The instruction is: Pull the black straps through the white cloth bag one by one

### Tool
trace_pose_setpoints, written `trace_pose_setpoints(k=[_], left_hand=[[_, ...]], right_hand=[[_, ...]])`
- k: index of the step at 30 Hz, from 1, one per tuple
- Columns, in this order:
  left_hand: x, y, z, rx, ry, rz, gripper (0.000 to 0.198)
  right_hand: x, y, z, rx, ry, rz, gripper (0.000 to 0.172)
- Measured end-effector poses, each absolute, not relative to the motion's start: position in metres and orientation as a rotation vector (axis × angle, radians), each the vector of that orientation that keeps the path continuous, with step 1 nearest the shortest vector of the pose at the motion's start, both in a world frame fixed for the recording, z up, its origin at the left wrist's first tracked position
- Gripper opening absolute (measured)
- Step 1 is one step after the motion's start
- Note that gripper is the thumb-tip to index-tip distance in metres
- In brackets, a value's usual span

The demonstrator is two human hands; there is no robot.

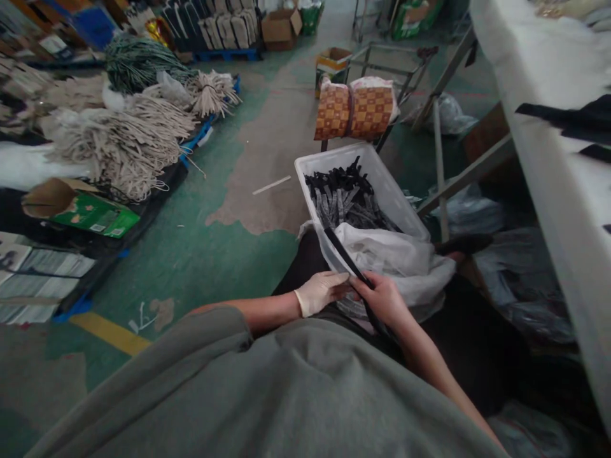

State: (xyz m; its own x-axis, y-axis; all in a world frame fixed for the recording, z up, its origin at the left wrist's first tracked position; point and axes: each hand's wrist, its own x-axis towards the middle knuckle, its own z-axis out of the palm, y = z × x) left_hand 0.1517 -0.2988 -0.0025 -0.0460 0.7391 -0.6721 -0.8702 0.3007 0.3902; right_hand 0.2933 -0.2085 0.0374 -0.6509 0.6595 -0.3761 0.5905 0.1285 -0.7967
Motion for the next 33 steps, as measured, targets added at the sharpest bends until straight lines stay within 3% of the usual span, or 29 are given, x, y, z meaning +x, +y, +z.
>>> trace_pose_setpoints(k=[8,12,17,25,30,33], left_hand=[[0.109,-0.280,-0.022,-0.475,1.059,1.518,0.017],[0.116,-0.279,-0.026,-0.362,1.044,1.652,0.027],[0.128,-0.280,-0.020,-0.224,1.035,1.663,0.038],[0.142,-0.289,-0.002,-0.001,1.021,1.509,0.041],[0.115,-0.268,0.003,-0.191,1.064,1.750,0.044],[0.128,-0.273,0.002,-0.129,1.057,1.684,0.042]], right_hand=[[0.325,-0.228,0.025,-1.467,-2.079,1.840,0.041],[0.318,-0.223,0.020,-1.645,-1.770,1.875,0.046],[0.291,-0.216,0.025,-1.403,-2.042,1.832,0.045],[0.278,-0.214,0.027,-1.188,-2.247,1.455,0.034],[0.285,-0.218,0.026,-1.221,-2.241,1.469,0.034],[0.284,-0.218,0.024,-1.245,-2.223,1.415,0.033]])
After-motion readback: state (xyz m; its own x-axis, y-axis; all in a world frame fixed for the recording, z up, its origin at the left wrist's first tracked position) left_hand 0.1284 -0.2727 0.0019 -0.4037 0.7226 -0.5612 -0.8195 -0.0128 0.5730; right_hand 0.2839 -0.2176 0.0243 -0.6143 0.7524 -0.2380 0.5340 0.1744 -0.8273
